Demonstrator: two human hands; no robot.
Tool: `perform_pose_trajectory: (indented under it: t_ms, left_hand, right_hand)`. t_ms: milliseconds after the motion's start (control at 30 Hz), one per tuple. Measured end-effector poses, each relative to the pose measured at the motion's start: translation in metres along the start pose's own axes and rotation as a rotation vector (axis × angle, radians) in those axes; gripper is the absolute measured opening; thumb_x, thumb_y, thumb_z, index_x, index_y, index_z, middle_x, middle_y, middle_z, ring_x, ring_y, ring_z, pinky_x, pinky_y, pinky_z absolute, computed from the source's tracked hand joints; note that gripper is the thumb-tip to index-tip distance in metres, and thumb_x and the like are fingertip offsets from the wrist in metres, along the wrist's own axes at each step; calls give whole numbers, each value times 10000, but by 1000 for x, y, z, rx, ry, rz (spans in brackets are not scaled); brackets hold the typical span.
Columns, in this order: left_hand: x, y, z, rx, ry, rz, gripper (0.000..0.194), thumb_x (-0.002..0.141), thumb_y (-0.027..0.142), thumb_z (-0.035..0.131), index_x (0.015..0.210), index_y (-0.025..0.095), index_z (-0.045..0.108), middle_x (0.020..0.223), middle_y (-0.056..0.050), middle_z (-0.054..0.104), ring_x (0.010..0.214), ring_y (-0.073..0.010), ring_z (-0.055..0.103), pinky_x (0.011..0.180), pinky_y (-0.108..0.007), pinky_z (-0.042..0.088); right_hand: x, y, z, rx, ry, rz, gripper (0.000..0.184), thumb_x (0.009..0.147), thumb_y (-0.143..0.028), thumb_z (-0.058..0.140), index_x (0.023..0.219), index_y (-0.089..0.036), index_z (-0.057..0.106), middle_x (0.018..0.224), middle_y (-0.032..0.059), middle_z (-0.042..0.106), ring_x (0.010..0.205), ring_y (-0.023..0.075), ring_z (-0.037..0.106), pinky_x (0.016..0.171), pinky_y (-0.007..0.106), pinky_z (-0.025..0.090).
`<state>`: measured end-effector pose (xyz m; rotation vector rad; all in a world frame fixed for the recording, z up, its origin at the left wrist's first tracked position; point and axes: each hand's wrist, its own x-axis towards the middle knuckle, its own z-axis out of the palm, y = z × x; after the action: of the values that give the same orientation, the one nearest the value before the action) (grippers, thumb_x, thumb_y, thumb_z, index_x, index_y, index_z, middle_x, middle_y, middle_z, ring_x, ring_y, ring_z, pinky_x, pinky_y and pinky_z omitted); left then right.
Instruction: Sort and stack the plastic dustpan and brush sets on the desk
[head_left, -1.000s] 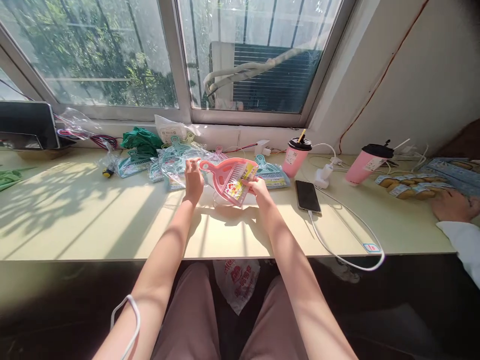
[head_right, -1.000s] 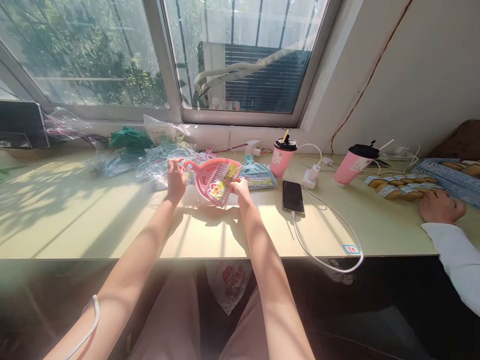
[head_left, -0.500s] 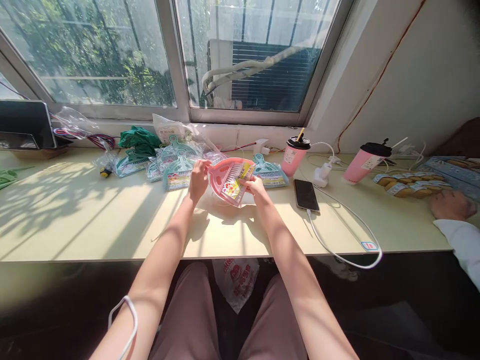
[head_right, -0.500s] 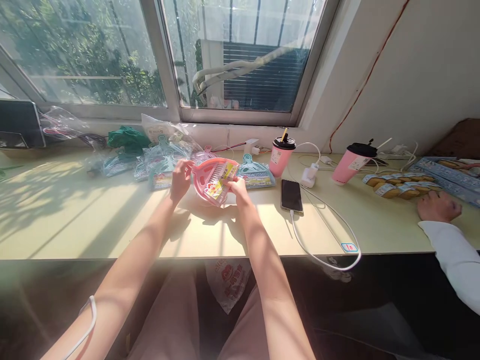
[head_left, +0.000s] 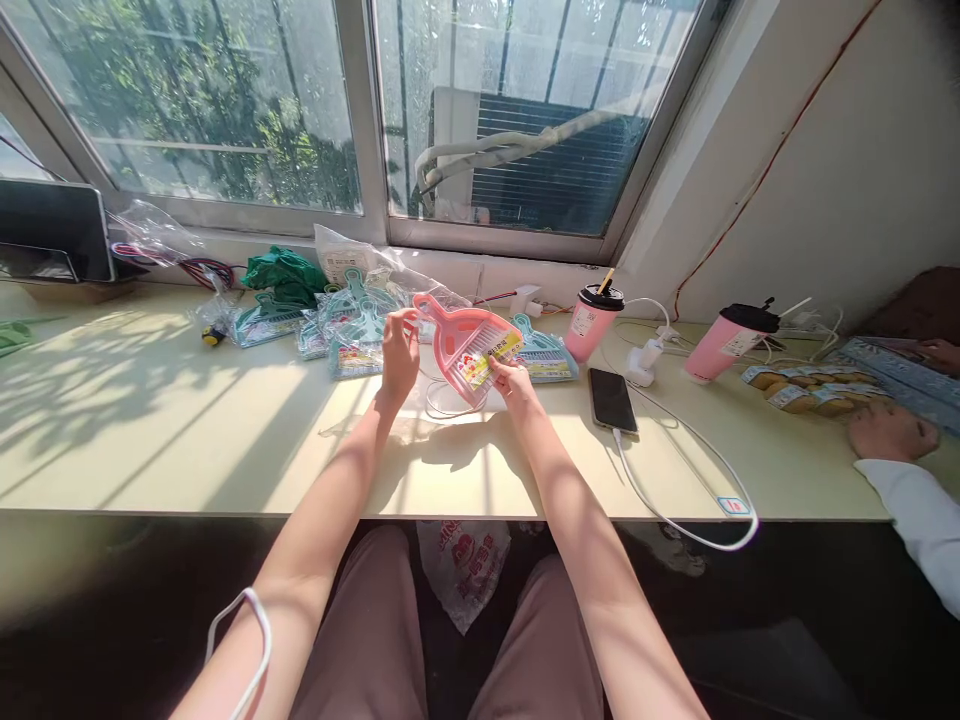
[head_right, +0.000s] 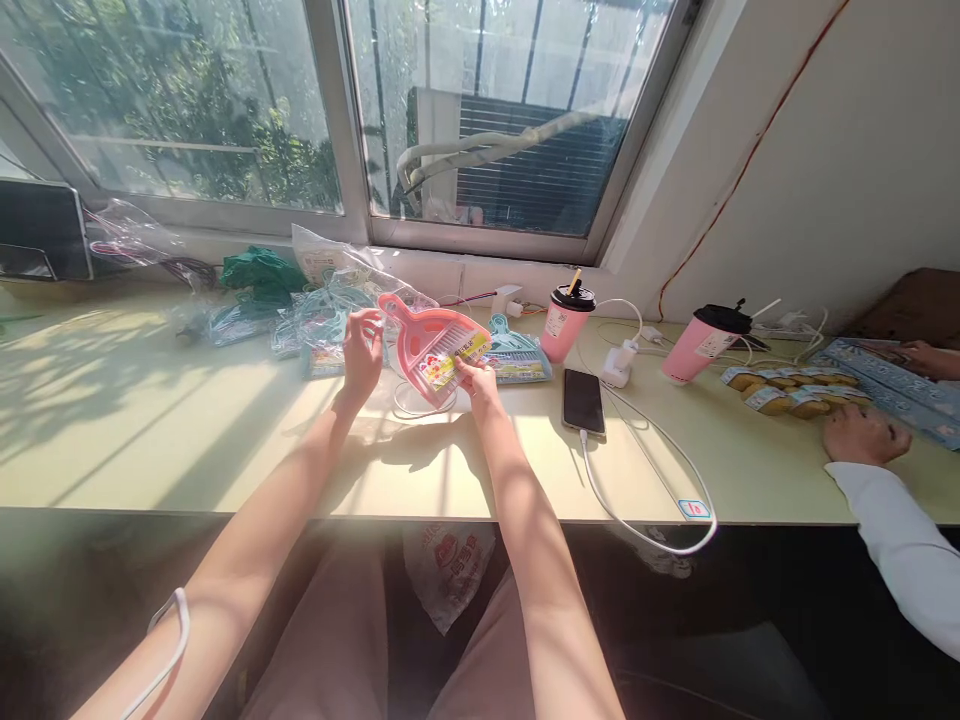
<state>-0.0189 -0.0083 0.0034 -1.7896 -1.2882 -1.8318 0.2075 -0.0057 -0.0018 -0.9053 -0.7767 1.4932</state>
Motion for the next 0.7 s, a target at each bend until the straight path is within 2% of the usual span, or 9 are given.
perform_pose_trajectory:
  t_ms: [100, 267, 333, 400, 500, 567, 600, 633, 700]
  left_hand:
    - [-4, 9, 3, -24, -88, 60, 209, 1073, 254, 464, 1251, 236, 574, 1124, -116, 678, 968, -229, 678, 924, -411, 590]
    - [-14, 29, 6, -79, -336, 149, 261, 1084, 265, 398, 1228, 229, 612, 1154, -140, 703, 1115, -264, 691, 1005, -448, 562]
    - [-17, 34, 6, -62, -337, 118, 273, 1079, 345, 444, 1246, 225, 624, 1232, -166, 696, 1201, -298, 669, 1079, -493, 518]
    - [-18, 37, 5, -37, -201, 34, 378, 1046, 477, 533, 1312, 219, 609, 1393, -197, 633, 1360, -346, 585, 1184, -554, 426]
    - [-12, 36, 2, -90, 172, -181, 660, 983, 651, 588, 1478, 225, 495, 1680, -201, 362, 1620, -359, 277, 1312, -582, 241]
    - [-3, 32, -2, -265, 340, -435, 731, 997, 701, 515, 1567, 257, 403, 1764, -157, 212, 1677, -308, 138, 1337, -545, 214]
    - [2, 30, -4, -406, 352, -601, 738, 1009, 719, 455, 1593, 274, 377, 1774, -142, 202, 1681, -292, 144, 1332, -533, 243]
    - [7, 28, -7, -579, 311, -777, 746, 1019, 736, 387, 1608, 279, 369, 1768, -144, 238, 1672, -290, 196, 1314, -531, 293]
    - [13, 26, -11, -942, 149, -1073, 792, 1026, 758, 252, 1614, 246, 394, 1690, -186, 405, 1604, -314, 376, 1246, -551, 414]
  right_hand:
    - [-1, -3, 0, -53, 2, 4, 230, 662, -71, 886, 800, -173, 733, 751, 19, 799, 743, 192, 771, 760, 298, 642]
    - [-3, 3, 2, -134, -21, 29, 223, 645, -69, 883, 767, -171, 726, 702, 15, 777, 699, 186, 744, 720, 297, 630]
    - [-3, 7, 2, -97, -19, 9, 226, 652, -82, 886, 782, -174, 726, 720, 14, 781, 735, 191, 754, 746, 304, 637]
    - [-2, 8, 2, -35, -6, -15, 219, 673, -96, 884, 801, -176, 725, 756, 18, 789, 792, 198, 769, 804, 322, 646]
    - [1, 8, 1, 54, 38, -33, 159, 734, -101, 843, 805, -176, 721, 799, 24, 794, 857, 204, 779, 880, 356, 653]
    - [2, 7, 1, 91, 47, -45, 138, 756, -88, 813, 812, -177, 723, 815, 21, 794, 862, 200, 776, 889, 365, 656]
    - [2, 6, 0, 97, 36, -50, 140, 755, -87, 811, 815, -178, 723, 821, 20, 795, 858, 198, 773, 881, 362, 657]
    - [2, 7, -1, 92, 13, -53, 146, 749, -94, 820, 818, -179, 723, 825, 20, 795, 849, 196, 770, 867, 355, 657]
    - [1, 9, -1, 61, -50, -57, 177, 726, -136, 863, 823, -181, 722, 838, 24, 799, 831, 192, 764, 837, 334, 649]
